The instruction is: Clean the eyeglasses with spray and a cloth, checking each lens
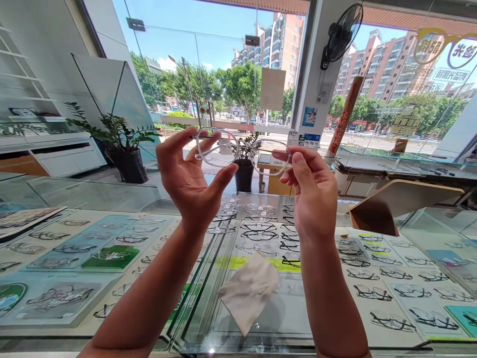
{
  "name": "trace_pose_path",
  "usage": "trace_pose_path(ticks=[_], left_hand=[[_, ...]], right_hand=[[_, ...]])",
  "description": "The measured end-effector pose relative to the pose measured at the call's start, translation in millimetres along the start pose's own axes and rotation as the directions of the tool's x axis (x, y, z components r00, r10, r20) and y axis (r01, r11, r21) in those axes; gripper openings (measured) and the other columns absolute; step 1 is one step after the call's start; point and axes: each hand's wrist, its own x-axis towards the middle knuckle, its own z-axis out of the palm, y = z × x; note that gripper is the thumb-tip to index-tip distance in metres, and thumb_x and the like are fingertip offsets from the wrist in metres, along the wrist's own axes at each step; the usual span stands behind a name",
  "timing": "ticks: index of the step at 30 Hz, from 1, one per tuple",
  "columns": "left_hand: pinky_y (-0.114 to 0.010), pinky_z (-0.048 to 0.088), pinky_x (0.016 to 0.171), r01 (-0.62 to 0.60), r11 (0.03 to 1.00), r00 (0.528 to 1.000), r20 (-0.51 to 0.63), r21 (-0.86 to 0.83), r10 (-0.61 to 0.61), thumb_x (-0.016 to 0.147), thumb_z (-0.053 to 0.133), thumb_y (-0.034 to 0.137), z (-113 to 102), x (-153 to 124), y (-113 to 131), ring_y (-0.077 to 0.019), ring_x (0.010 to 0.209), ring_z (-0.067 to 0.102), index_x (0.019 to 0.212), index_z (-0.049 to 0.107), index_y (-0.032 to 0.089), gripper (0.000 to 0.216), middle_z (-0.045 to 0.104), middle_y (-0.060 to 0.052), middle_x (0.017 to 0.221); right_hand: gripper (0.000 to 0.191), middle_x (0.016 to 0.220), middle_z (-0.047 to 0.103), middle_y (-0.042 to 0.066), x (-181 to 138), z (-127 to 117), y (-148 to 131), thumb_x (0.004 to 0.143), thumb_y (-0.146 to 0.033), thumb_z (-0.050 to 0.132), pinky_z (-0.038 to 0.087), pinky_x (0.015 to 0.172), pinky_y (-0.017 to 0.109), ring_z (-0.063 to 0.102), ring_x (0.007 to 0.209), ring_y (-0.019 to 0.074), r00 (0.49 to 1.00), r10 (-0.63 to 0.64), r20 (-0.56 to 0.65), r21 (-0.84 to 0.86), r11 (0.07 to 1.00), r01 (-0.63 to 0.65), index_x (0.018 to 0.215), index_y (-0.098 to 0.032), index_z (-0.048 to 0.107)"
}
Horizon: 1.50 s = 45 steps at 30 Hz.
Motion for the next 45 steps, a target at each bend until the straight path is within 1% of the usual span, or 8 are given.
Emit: trace_pose_path(ticks=[13,23,29,32,36,40,42,45], left_hand=[[-0.045,0.066,0.104,0.159,0.987,0.987,0.031,-0.039,-0.158,0.090,0.079,0.057,4.7,-5.0,12.5,-0.0283,0.132,0.066,0.145,0.049,0.040,0.066,0.061,-0.006,0.140],[-0.046,0.065,0.105,0.238,0.958,0.971,0.025,-0.160,-0.237,0.089,0.080,0.057,6.4,-10.7,17.8,-0.0291,0.126,0.071,0.146,0.051,0.038,0.066,0.063,-0.007,0.139],[-0.042,0.065,0.105,0.375,0.905,0.927,0.081,-0.199,-0.366,0.090,0.079,0.059,2.9,-9.8,10.2,-0.0270,0.130,0.070,0.146,0.052,0.038,0.066,0.065,-0.007,0.141],[-0.040,0.065,0.102,0.571,0.746,0.821,0.236,-0.343,-0.520,0.092,0.076,0.056,0.3,-3.7,7.2,-0.0252,0.124,0.073,0.135,0.061,0.031,0.052,0.070,-0.008,0.136],[-0.033,0.065,0.092,0.831,0.240,0.511,0.517,-0.503,-0.687,0.087,0.080,0.042,1.1,6.0,16.6,-0.0200,0.099,0.079,0.111,0.070,0.019,0.034,0.078,-0.009,0.114],[-0.026,0.063,0.081,0.868,-0.190,0.241,0.723,-0.459,-0.647,0.085,0.080,0.030,1.7,9.7,26.0,-0.0135,0.077,0.075,0.108,0.069,0.013,0.031,0.078,-0.007,0.097],[-0.026,0.064,0.080,0.856,-0.326,0.153,0.799,-0.401,-0.581,0.085,0.079,0.028,0.2,9.0,24.3,-0.0140,0.075,0.075,0.110,0.068,0.012,0.032,0.078,-0.006,0.094],[-0.027,0.063,0.081,0.853,-0.407,0.100,0.868,-0.327,-0.487,0.083,0.081,0.029,-2.6,5.5,16.6,-0.0154,0.077,0.076,0.108,0.069,0.012,0.033,0.078,-0.006,0.092]], right_hand=[[0.028,0.109,0.081,0.006,0.3,0.0,3.4,0.097,-0.052,0.067,0.051,0.065,0.032,0.073,0.088,0.0180,0.999,-0.005,-0.040,-0.016,1.000,0.004,0.105,-0.026,0.074],[0.025,0.103,0.079,0.005,-1.5,1.4,2.6,0.093,-0.050,0.073,0.049,0.064,0.031,0.073,0.092,0.0194,0.997,0.067,-0.034,0.069,0.996,-0.064,0.099,-0.025,0.075],[0.024,0.106,0.080,0.005,-2.9,1.0,2.2,0.098,-0.048,0.065,0.053,0.068,0.034,0.074,0.089,0.0191,0.999,0.044,-0.009,0.105,0.993,-0.043,0.104,-0.027,0.075],[0.024,0.113,0.079,0.004,-4.7,3.5,2.2,0.099,-0.046,0.063,0.057,0.077,0.037,0.075,0.095,0.0206,0.996,-0.045,0.074,0.048,0.998,0.041,0.113,-0.030,0.075],[0.026,0.125,0.077,0.003,-8.8,10.9,2.0,0.092,-0.038,0.076,0.058,0.095,0.045,0.071,0.118,0.0254,0.944,-0.290,0.159,-0.117,0.944,0.310,0.117,-0.032,0.075],[0.013,0.121,0.079,0.002,-10.5,12.8,2.0,0.093,-0.031,0.077,0.054,0.108,0.052,0.069,0.122,0.0273,0.873,-0.430,0.230,-0.228,0.848,0.478,0.106,-0.032,0.080],[0.010,0.116,0.080,0.001,-10.0,11.4,1.7,0.093,-0.030,0.078,0.054,0.107,0.051,0.070,0.120,0.0274,0.831,-0.483,0.275,-0.239,0.803,0.545,0.103,-0.033,0.080],[0.009,0.108,0.081,0.000,-9.4,10.1,0.5,0.093,-0.029,0.080,0.057,0.102,0.048,0.071,0.114,0.0264,0.794,-0.521,0.313,-0.244,0.764,0.598,0.100,-0.034,0.081]])
